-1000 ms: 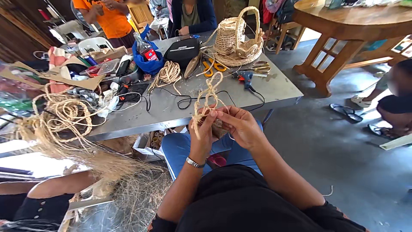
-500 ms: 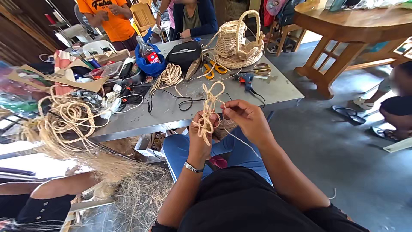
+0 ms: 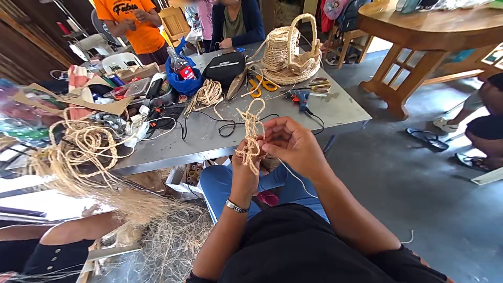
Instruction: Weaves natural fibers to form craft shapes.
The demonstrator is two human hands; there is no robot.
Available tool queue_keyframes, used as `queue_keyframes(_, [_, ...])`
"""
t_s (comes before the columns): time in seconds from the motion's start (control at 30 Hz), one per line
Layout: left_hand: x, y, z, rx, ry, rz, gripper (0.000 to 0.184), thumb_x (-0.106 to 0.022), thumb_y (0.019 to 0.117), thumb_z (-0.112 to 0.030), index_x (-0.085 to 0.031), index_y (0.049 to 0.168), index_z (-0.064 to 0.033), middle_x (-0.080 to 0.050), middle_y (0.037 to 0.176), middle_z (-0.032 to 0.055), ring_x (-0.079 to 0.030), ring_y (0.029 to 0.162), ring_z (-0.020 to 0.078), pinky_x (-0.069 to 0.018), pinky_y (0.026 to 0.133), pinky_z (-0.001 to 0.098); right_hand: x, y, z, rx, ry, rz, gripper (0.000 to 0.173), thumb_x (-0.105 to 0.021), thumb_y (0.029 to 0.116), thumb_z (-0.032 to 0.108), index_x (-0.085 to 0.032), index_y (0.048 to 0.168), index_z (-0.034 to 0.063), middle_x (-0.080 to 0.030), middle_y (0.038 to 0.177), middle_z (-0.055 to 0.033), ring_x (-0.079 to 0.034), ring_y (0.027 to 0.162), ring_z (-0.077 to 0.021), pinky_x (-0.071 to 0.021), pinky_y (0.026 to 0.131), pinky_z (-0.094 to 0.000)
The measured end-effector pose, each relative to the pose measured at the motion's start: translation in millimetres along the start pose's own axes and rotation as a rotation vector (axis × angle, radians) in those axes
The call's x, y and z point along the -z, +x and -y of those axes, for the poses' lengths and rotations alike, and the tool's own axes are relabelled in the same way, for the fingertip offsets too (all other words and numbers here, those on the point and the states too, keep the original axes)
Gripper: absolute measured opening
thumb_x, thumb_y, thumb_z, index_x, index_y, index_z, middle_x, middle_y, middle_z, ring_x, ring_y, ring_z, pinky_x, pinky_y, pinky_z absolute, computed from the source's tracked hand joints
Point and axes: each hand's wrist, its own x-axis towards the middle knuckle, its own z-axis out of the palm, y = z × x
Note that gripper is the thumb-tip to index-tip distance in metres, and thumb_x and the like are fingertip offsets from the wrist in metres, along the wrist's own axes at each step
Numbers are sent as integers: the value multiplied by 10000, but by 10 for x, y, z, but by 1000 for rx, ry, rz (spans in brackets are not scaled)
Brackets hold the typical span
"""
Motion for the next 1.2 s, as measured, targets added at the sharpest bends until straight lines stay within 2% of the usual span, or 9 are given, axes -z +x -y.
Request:
queue_keyframes(0.1, [-6, -19, -24, -2, 37, -14, 132, -612, 982, -23, -693, 1075, -68, -710, 969, 47, -689, 873, 115, -591, 832, 292, -9, -12, -22, 60, -60, 0, 432, -757, 862, -29, -569, 1247, 25, -668, 1112, -83, -708, 950, -153, -636, 823, -308])
queue_keyframes(0.23, [4, -39, -84, -33, 75, -3, 110, -643, 969, -53, -711, 1053, -73, -721, 961, 50, -693, 877, 123, -590, 839, 311, -21, -33, 7, 135, -201, -27, 256, -774, 870, 3, -599, 1057, -3, -640, 1147, -117, -711, 959, -151, -651, 816, -312])
queue_keyframes(0.33, [-15, -44, -129, -37, 85, -13, 167, -569, 983, -39, -707, 1060, -92, -723, 955, 29, -689, 870, 101, -585, 821, 282, -34, -41, -29, 275, -411, -60, 126, -769, 889, 79, -672, 927, 10, -637, 1079, -119, -678, 885, -124, -620, 739, -253])
queue_keyframes(0.4, [-36, -36, -154, -19, 54, -38, 148, -564, 1008, -49, -695, 1068, -80, -712, 957, 35, -684, 879, 108, -582, 839, 292, -55, -56, -67, 304, -488, -64, 87, -745, 899, 112, -720, 953, 48, -636, 1051, -97, -628, 874, -129, -556, 716, -248])
queue_keyframes(0.53, [-65, -21, -153, 3, 3, -106, 131, -550, 1021, -61, -673, 1065, -68, -689, 944, 47, -672, 877, 115, -580, 844, 304, -139, -129, -146, 307, -514, -74, 101, -695, 937, 123, -763, 1006, 95, -651, 1061, -61, -634, 964, -135, -564, 811, -285])
queue_keyframes(0.67, [-90, -36, -144, -35, 8, -141, 167, -469, 1029, -29, -620, 1100, -13, -693, 945, 63, -682, 881, 124, -584, 844, 307, -234, -160, -214, 319, -505, -169, 161, -653, 971, 130, -786, 1025, 58, -716, 1066, -89, -689, 912, -109, -594, 813, -242])
queue_keyframes(0.8, [-141, -78, -134, -100, -12, -149, 194, -442, 1020, -1, -620, 1096, -7, -706, 973, 54, -691, 901, 111, -583, 848, 289, -292, -169, -207, 346, -500, -223, 180, -643, 977, 108, -793, 1061, 52, -739, 1089, -103, -698, 1034, -136, -567, 921, -238])
queue_keyframes(1.13, [-194, -172, -68, -113, 40, -118, 145, -561, 981, 14, -631, 1103, 47, -693, 942, 73, -678, 851, 104, -583, 789, 270, -310, -137, -158, 281, -470, -236, 165, -693, 928, 89, -768, 985, -47, -718, 1079, -199, -704, 980, -188, -562, 891, -240])
queue_keyframes(1.2, [-177, -149, -104, -111, 115, -106, 152, -533, 988, -6, -615, 1107, 41, -676, 937, 55, -666, 841, 86, -576, 771, 253, -307, -141, -221, 336, -486, -231, 170, -708, 916, 110, -753, 987, -37, -679, 1084, -180, -676, 947, -148, -567, 858, -214])
